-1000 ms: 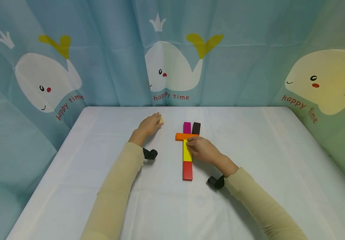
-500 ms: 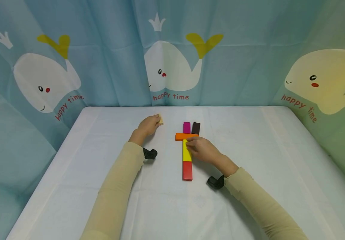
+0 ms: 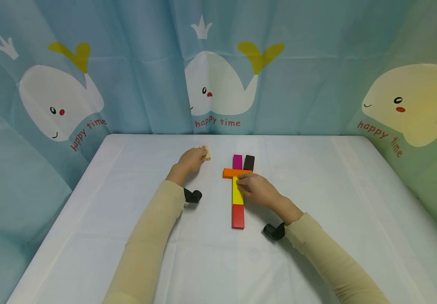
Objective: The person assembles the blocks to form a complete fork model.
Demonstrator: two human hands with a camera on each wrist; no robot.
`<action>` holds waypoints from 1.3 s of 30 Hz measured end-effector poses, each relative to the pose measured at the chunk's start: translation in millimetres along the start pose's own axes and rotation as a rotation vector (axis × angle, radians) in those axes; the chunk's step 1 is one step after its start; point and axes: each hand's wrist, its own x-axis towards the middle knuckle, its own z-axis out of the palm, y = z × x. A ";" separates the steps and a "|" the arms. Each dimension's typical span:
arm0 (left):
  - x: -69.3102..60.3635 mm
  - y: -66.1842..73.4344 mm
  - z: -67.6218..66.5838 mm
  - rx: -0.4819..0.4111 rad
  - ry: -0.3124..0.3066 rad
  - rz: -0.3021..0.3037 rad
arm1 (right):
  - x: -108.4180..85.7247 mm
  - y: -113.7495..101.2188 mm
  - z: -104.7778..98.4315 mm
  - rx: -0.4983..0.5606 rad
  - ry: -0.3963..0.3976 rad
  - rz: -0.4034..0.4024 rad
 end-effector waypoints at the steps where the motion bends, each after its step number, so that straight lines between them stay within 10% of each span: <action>1: 0.3 1.1 0.7 0.001 -0.002 0.011 | 0.0 0.0 -0.1 0.001 -0.001 0.001; 39: 6.7 29.1 1.8 0.057 -0.098 0.099 | 0.9 0.1 -1.0 0.002 -0.009 0.005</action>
